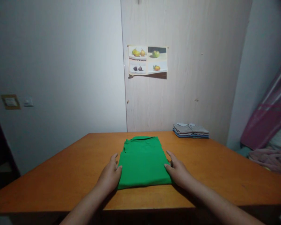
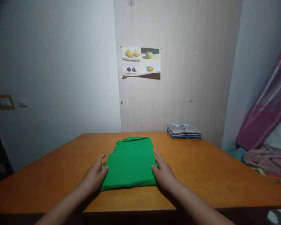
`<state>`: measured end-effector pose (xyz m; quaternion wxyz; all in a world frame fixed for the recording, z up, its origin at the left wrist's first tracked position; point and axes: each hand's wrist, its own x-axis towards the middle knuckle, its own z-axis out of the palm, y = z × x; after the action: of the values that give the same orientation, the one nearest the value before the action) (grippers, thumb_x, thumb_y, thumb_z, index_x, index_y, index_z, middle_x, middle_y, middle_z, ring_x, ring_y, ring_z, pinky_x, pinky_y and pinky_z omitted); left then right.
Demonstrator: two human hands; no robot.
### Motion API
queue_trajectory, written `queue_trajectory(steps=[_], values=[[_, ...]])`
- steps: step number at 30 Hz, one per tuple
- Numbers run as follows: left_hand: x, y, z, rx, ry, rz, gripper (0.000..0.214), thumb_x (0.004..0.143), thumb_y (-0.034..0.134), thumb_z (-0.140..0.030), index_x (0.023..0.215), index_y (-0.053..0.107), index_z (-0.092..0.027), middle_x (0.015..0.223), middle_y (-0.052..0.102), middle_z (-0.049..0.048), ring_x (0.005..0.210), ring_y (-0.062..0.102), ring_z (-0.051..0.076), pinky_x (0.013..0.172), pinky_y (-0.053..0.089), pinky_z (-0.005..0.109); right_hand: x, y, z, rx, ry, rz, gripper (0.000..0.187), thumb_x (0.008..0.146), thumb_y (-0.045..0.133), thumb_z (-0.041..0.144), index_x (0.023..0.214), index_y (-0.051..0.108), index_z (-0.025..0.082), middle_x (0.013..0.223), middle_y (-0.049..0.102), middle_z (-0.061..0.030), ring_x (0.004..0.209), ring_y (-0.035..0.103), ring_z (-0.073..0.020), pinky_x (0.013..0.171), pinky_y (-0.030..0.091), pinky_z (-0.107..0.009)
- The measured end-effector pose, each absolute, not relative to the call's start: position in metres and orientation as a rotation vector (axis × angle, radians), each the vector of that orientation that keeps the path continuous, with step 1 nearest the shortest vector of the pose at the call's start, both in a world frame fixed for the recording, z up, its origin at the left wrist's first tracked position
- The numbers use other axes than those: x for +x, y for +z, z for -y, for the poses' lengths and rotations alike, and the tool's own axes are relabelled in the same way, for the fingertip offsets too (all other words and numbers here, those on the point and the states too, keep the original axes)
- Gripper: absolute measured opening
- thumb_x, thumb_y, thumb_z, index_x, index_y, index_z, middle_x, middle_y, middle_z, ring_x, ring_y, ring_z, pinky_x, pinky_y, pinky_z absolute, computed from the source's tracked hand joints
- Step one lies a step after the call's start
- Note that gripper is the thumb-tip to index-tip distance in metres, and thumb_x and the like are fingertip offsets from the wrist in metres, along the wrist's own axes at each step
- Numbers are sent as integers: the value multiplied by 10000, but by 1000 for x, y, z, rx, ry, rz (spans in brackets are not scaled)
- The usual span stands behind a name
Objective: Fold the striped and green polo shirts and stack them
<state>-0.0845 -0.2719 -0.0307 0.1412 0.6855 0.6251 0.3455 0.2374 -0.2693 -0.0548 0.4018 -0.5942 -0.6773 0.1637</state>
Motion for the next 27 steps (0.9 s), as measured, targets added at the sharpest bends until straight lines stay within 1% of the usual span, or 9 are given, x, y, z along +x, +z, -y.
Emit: queue_trajectory(steps=[3,6,9,12,17,20,24,27], values=[[-83,-31,277,2063,1028,-1853,587,959,419,-328,1503,318,-131,996,707,111,960,693,259,761,462,314,237,-57,274,-1479,366,1702,681,884,493,226,1550,356,195,871,676,-42,802,642,-221,752,490,-332],[-82,-33,281,2166,1075,-1839,538,999,374,-340,1515,307,-202,1154,697,138,1034,696,271,800,473,336,237,-59,279,-1471,277,1745,671,888,474,220,1548,356,237,951,697,-62,842,658,-232,781,490,-344],[-83,-33,281,2186,964,-1855,507,982,411,-297,1481,358,-229,1254,686,150,1084,691,281,842,477,351,237,-60,282,-1503,248,1789,657,898,461,221,1546,358,223,1025,707,-89,894,671,-247,815,489,-358],[-84,-34,279,2186,869,-1873,480,953,451,-275,1428,421,-205,1250,695,157,1095,684,284,853,473,346,238,-59,281,-1532,269,1819,636,893,471,216,1524,395,186,1063,709,-115,968,675,-260,862,482,-368],[-83,-32,277,2188,808,-1889,473,955,428,-285,1410,447,-155,1198,708,182,1039,691,294,827,470,356,240,-55,279,-1539,298,1857,608,899,485,229,1500,424,155,1145,700,-140,1062,661,-267,912,480,-372],[-83,-29,280,2197,769,-1902,477,953,425,-276,1409,455,-139,1218,696,195,1060,683,296,862,473,372,242,-52,281,-1568,285,1884,587,912,494,254,1484,446,132,1223,676,-168,1102,647,-286,941,478,-395],[-82,-22,282,2310,770,-1962,450,933,466,-258,1372,505,-167,1276,663,170,1139,644,286,946,467,387,242,-42,287,-1628,126,1938,500,932,505,312,1400,556,143,1258,647,-179,1151,619,-321,972,466,-437],[-75,-16,276,2492,837,-1929,412,952,448,-269,1334,553,-156,1259,657,161,1168,614,285,1010,456,421,232,-28,288,-1563,38,1986,483,967,465,350,1390,575,146,1310,630,-174,1201,602,-301,1014,459,-422]])
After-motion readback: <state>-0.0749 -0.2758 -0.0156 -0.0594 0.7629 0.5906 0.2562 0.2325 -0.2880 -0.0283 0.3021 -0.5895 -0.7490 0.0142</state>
